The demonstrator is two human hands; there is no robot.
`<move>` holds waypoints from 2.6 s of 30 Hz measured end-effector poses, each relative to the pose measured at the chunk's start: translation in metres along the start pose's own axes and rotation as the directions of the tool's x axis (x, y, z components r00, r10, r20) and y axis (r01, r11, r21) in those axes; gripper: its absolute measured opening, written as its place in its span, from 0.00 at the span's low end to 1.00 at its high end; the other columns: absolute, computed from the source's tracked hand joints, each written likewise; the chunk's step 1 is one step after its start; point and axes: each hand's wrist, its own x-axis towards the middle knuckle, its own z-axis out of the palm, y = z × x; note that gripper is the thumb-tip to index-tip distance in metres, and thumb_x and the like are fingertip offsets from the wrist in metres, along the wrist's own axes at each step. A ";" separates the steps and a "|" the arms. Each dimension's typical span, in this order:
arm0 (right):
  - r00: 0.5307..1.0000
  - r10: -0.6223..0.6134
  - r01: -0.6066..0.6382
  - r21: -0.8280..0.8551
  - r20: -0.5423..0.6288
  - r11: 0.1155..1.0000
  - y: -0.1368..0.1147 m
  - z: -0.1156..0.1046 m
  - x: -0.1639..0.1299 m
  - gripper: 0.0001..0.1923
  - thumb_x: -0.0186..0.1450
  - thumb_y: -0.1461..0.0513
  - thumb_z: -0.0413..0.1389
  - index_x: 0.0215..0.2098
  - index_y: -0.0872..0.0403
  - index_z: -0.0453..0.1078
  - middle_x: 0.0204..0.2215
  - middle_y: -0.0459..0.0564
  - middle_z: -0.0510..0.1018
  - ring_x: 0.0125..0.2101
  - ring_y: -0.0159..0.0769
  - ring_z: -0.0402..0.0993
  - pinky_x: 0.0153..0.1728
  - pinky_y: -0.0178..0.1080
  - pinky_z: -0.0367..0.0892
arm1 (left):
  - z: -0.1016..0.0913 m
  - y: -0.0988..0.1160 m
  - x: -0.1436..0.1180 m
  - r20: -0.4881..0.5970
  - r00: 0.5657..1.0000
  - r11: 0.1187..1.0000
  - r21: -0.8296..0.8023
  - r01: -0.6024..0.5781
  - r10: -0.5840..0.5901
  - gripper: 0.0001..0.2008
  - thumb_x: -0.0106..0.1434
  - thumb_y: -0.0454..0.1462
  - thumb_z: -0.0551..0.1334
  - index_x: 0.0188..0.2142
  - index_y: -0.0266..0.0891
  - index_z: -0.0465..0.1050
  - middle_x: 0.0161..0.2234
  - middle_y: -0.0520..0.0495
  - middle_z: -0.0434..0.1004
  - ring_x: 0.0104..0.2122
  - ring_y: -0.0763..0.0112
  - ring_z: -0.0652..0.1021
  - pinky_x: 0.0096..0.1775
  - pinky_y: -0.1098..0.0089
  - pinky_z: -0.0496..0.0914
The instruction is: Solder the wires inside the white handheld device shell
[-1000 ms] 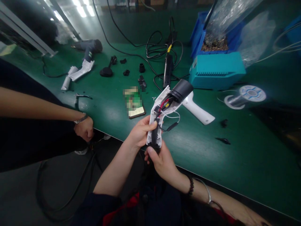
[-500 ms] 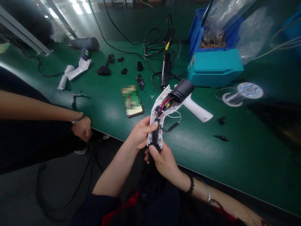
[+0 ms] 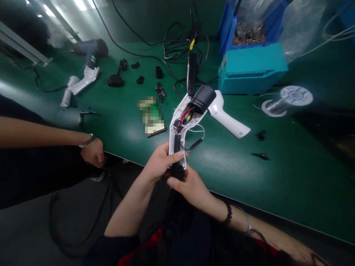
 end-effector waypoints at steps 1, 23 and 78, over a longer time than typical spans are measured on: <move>1.000 0.001 -0.002 0.017 0.008 1.000 0.000 0.000 -0.001 0.16 0.52 0.54 0.58 0.33 0.54 0.61 0.23 0.45 0.72 0.22 0.31 0.69 0.25 0.35 0.68 | 0.001 -0.001 -0.001 -0.006 1.000 1.000 -0.006 0.003 -0.003 0.25 0.43 0.46 0.72 0.35 0.34 0.68 0.28 0.49 0.76 0.20 0.77 0.72 0.23 0.77 0.67; 0.944 -0.232 0.251 0.052 -0.234 0.967 -0.125 -0.104 0.019 0.38 0.40 0.48 0.70 0.47 0.48 0.67 0.39 0.49 0.76 0.35 0.42 0.75 0.32 0.43 0.73 | 0.022 -0.010 -0.028 0.043 0.984 0.976 0.125 -0.179 0.175 0.22 0.54 0.52 0.65 0.37 0.36 0.69 0.30 0.48 0.72 0.32 0.68 0.72 0.36 0.71 0.66; 0.931 0.076 0.009 0.232 -0.357 0.973 -0.050 -0.059 0.021 0.16 0.37 0.59 0.68 0.22 0.55 0.70 0.21 0.44 0.74 0.25 0.32 0.69 0.29 0.34 0.66 | 0.045 -0.041 -0.031 -0.077 0.988 0.921 0.379 -0.093 0.132 0.19 0.58 0.42 0.60 0.47 0.37 0.68 0.32 0.48 0.75 0.31 0.66 0.75 0.36 0.67 0.69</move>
